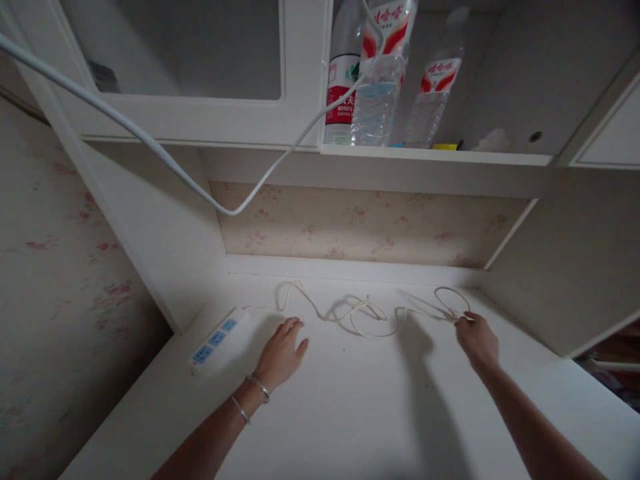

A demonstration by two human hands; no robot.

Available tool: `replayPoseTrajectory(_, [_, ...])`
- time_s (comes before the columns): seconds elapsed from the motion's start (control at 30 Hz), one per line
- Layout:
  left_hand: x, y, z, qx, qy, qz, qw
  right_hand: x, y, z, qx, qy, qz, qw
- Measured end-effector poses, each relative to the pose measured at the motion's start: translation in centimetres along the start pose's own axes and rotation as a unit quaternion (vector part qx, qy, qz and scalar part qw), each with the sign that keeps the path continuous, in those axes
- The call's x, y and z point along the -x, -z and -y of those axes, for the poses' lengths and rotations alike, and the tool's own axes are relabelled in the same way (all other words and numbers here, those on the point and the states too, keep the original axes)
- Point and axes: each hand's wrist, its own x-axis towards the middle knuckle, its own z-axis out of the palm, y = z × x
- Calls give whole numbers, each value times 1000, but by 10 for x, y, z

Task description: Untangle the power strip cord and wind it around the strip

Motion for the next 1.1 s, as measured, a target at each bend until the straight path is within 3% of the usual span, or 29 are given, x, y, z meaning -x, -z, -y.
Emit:
replayPoseTrajectory(0.1, [-35,-30,-36,65,-17,49,997,49,-31,26,-13,70,90,993])
replayPoseTrajectory(0.13, [-46,-40,-44,79,-7,73,994,68,-43,35,-25,133,152,979])
replayPoseTrajectory(0.2, [-66,-58,-56,85,1,93,992,101,-66,53,-18,230,216,949])
replayPoseTrajectory(0.27, [-78,-73,-61,85,6,110,990,123,-83,65,25,273,238,932])
replayPoseTrajectory(0.37, [-83,-83,-61,81,11,113,990,132,-94,71,95,309,258,911])
replayPoseTrajectory(0.47, [-79,-80,-54,75,24,88,993,120,-92,59,161,340,248,893])
replayPoseTrajectory(0.6, [-81,-61,-30,58,74,42,995,87,-75,17,237,340,209,886])
replayPoseTrajectory(0.77, [-89,-35,10,30,145,1,989,28,-42,-60,284,220,208,910])
replayPoseTrajectory(0.9, [-76,-29,13,37,98,31,994,-10,-24,-100,272,131,196,933])
replayPoseTrajectory(1.1, [-36,-38,-8,53,4,94,994,-15,-27,-108,245,134,205,938])
